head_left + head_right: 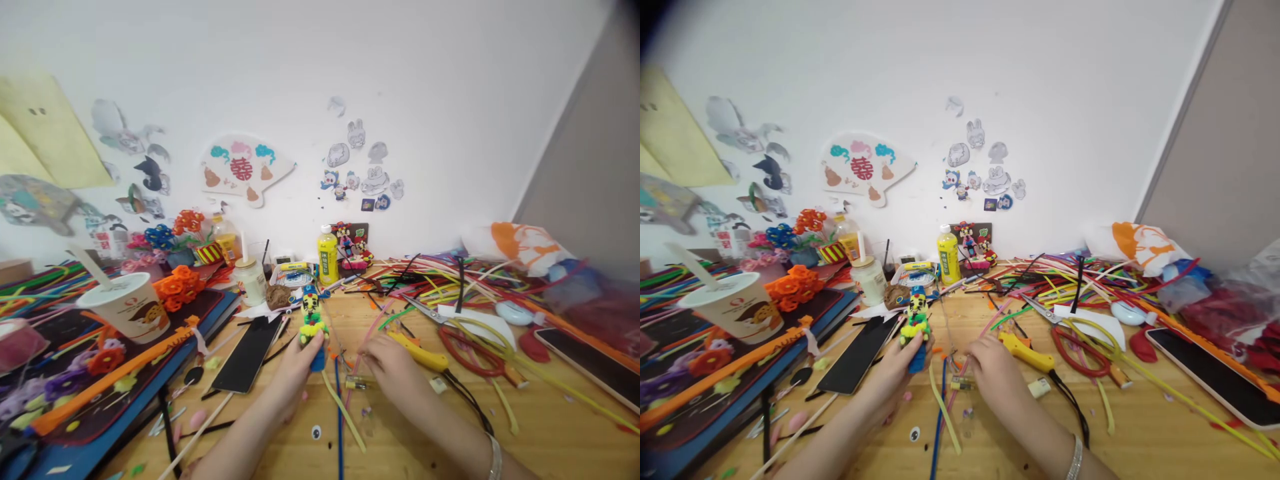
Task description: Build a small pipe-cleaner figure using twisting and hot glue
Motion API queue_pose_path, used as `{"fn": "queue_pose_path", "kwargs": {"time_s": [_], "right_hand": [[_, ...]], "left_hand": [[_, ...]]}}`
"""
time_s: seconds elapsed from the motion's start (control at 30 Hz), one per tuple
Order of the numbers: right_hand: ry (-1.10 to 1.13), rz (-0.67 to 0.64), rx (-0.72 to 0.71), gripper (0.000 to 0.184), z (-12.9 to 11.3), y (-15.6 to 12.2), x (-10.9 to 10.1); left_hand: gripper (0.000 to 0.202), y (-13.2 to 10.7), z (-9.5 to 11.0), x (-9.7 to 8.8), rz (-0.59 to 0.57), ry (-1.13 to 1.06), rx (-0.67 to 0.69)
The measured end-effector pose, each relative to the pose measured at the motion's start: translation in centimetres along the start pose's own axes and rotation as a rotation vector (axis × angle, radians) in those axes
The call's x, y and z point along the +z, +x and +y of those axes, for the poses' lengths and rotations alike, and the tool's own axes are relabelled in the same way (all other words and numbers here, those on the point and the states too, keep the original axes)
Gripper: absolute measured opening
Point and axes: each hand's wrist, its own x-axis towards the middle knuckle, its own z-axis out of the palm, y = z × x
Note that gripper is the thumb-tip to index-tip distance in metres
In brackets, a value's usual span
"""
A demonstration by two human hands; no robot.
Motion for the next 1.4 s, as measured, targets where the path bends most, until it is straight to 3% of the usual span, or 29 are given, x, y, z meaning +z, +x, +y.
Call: {"fn": "queue_pose_path", "kwargs": {"time_s": [0.17,0.33,0.43,0.6,0.73,1.07,1.23,1.4], "right_hand": [[0.101,-0.023,0.107,0.019,-0.5,0.0,-0.4],[0.205,0.057,0.085,0.015,-0.7,-0.1,-0.6],[0.415,0.084,0.185,0.014,-1.1,-0.2,-0.4],[0.944,0.002,0.360,0.028,-2.3,-0.5,0.6],[1.112,-0.057,0.415,0.037,-3.0,-0.9,1.1],[1.090,0.096,0.523,0.029,-2.6,-0.8,1.4],[0.979,0.126,0.568,0.019,-2.4,-0.8,1.9],[0.819,0.181,0.458,0.010,-2.5,-0.8,2.1]], "left_hand": [[0.046,0.0,0.3,0.4,0.008,0.083,0.114],[0.042,0.1,0.2,0.3,0.027,0.110,0.090],[0.042,0.1,0.0,0.3,0.018,0.096,0.086],[0.046,0.1,-0.6,0.8,-0.167,0.018,0.123],[0.050,0.3,-1.1,1.0,-0.271,-0.063,0.154],[0.043,0.4,-2.3,1.3,-0.299,-0.083,0.144],[0.039,0.1,-2.2,1.6,-0.228,-0.041,0.124],[0.032,-0.1,-2.2,1.7,-0.216,0.026,0.140]]}}
